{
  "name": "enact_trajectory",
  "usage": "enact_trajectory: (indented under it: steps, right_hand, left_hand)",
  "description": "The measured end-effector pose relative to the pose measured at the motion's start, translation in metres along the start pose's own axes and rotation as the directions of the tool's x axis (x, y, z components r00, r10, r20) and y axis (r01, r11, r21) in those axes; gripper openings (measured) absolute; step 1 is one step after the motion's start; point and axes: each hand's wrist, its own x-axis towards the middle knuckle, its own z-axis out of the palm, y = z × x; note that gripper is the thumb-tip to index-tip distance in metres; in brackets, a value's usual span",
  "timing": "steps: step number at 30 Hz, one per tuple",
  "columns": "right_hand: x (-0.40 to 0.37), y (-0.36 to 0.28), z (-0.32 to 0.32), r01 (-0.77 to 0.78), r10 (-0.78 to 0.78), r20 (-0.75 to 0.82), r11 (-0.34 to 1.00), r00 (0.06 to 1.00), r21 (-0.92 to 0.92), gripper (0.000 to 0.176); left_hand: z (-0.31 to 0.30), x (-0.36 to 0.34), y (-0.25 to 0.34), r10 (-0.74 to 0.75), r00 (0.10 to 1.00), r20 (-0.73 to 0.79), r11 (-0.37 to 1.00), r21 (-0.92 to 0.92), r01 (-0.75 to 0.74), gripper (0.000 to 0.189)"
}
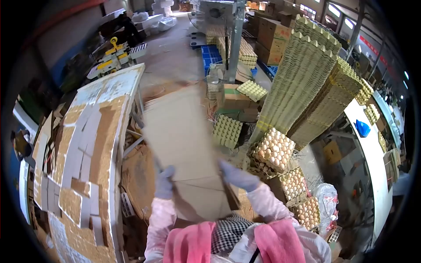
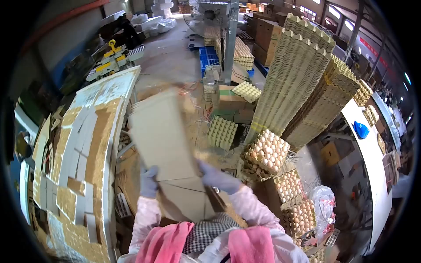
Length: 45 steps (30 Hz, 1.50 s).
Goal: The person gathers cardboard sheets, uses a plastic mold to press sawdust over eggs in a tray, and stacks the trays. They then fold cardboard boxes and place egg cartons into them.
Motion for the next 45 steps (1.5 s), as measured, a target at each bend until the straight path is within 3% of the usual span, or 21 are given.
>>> enact_trajectory:
  steps: [1, 2, 3, 7, 9, 10, 11, 13, 15, 16, 18, 19, 22, 24, 29, 31, 36, 41, 42, 43, 45]
  right_hand:
    - [0.029, -0.007, 0.007, -0.220, 0.077, 0.228, 0.669, 0.971, 0.710, 0.075]
    - [0.055, -0.013, 0.013, -0.426, -0.042, 0.424, -0.095, 0.905, 0.900, 0.084]
    - [0.075, -0.021, 0.018, -0.482, -0.279, 0.454, -0.764, 0.846, 0.429, 0.094]
    - [0.135, -0.062, 0.068, -0.276, -0.123, 0.317, -0.823, 0.940, 0.497, 0.090]
    - [0.174, -0.007, 0.076, -0.384, -0.397, 0.129, -0.674, 0.909, 0.631, 0.071]
    - [0.190, -0.032, 0.092, 0.051, -0.003, -0.079, -0.734, 0.997, 0.677, 0.047]
    - [0.207, -0.023, 0.096, 0.057, -0.016, -0.103, -0.745, 0.995, 0.665, 0.047]
    - [0.246, -0.003, 0.107, 0.494, 0.168, -0.464, -0.257, 0.869, 0.831, 0.038]
    - [0.270, -0.029, 0.138, 0.511, 0.154, -0.487, -0.278, 0.860, 0.814, 0.044]
    - [0.287, -0.039, 0.156, 0.486, 0.185, -0.450, -0.371, 0.874, 0.791, 0.047]
    - [0.318, -0.041, 0.170, -0.276, -0.248, 0.134, -0.726, 0.959, 0.630, 0.049]
    - [0.340, -0.056, 0.174, -0.228, -0.184, 0.200, -0.947, 0.962, 0.225, 0.050]
    - [0.411, -0.079, 0.195, -0.181, -0.087, 0.368, -0.956, 0.926, 0.229, 0.051]
    - [0.470, -0.075, 0.205, -0.115, 0.048, 0.317, -0.871, 0.947, 0.477, 0.043]
    - [0.634, -0.065, 0.160, -0.228, -0.287, 0.044, -0.837, 0.957, -0.498, 0.035]
    - [0.739, -0.100, 0.129, -0.279, -0.265, -0.085, -0.913, 0.960, -0.298, 0.055]
    - [0.737, -0.127, 0.099, 0.273, 0.254, -0.118, -0.945, 0.960, 0.180, 0.062]
    - [0.569, -0.230, 0.264, -0.345, -0.347, -0.100, -0.938, 0.933, 0.029, 0.060]
    - [0.528, -0.290, 0.313, -0.678, -0.681, 0.058, -0.710, 0.730, 0.192, 0.053]
    - [0.482, -0.259, 0.356, -0.882, -0.885, 0.282, -0.430, 0.370, -0.191, 0.050]
    - [0.366, -0.411, 0.474, -0.832, -0.653, 0.516, -0.446, 0.554, 0.329, 0.031]
  left_hand:
    - [-0.015, 0.013, 0.014, -0.057, 0.998, -0.037, 0.980, -0.194, 0.049, 0.045]
    - [-0.024, 0.023, 0.026, 0.046, 0.998, -0.048, 0.998, 0.034, -0.044, 0.040]
    - [-0.038, 0.028, 0.033, 0.033, 0.998, -0.055, 0.998, 0.046, -0.030, 0.040]
    - [-0.036, 0.052, 0.114, -0.048, 0.997, -0.054, 0.995, -0.092, 0.043, 0.053]
    - [-0.071, 0.081, 0.107, -0.029, 0.998, -0.050, 0.999, -0.031, 0.027, 0.057]
    - [-0.058, 0.095, 0.115, -0.120, 0.992, -0.045, 0.984, -0.134, 0.113, 0.056]
    - [-0.043, 0.108, 0.125, -0.201, 0.979, -0.038, 0.953, -0.239, 0.187, 0.056]
    - [-0.058, 0.126, 0.106, -0.413, 0.910, -0.044, 0.883, -0.265, 0.388, 0.041]
    - [-0.095, 0.157, 0.057, -0.376, 0.916, -0.140, 0.906, -0.264, 0.332, 0.038]
    - [-0.064, 0.175, 0.086, -0.392, 0.908, -0.145, 0.839, -0.461, 0.289, 0.050]
    - [-0.069, 0.236, 0.084, 0.050, 0.880, -0.471, 0.958, -0.226, -0.176, 0.048]
    - [-0.082, 0.265, 0.113, 0.110, 0.844, -0.525, 0.905, -0.299, -0.304, 0.049]
    - [-0.085, 0.302, 0.240, 0.175, 0.715, -0.677, 0.748, -0.381, -0.543, 0.052]
    - [-0.171, 0.307, 0.254, 0.248, 0.799, -0.548, 0.815, -0.328, -0.478, 0.043]
    - [-0.264, 0.304, 0.216, 0.234, 0.624, -0.745, 0.966, 0.250, -0.064, 0.040]
    - [-0.253, 0.311, 0.179, 0.226, 0.533, -0.816, 0.900, 0.384, 0.207, 0.039]
    - [-0.225, 0.315, 0.103, 0.111, 0.556, -0.824, 0.690, 0.467, 0.554, 0.036]
    - [-0.188, 0.357, 0.050, -0.055, 0.665, -0.745, 0.504, 0.554, 0.662, 0.033]
    - [-0.179, 0.374, 0.041, -0.084, 0.701, -0.708, 0.465, 0.594, 0.656, 0.033]
    - [-0.172, 0.393, 0.034, -0.108, 0.728, -0.677, 0.428, 0.630, 0.648, 0.032]
    - [-0.153, 0.446, 0.018, -0.149, 0.801, -0.580, 0.358, 0.723, 0.591, 0.031]
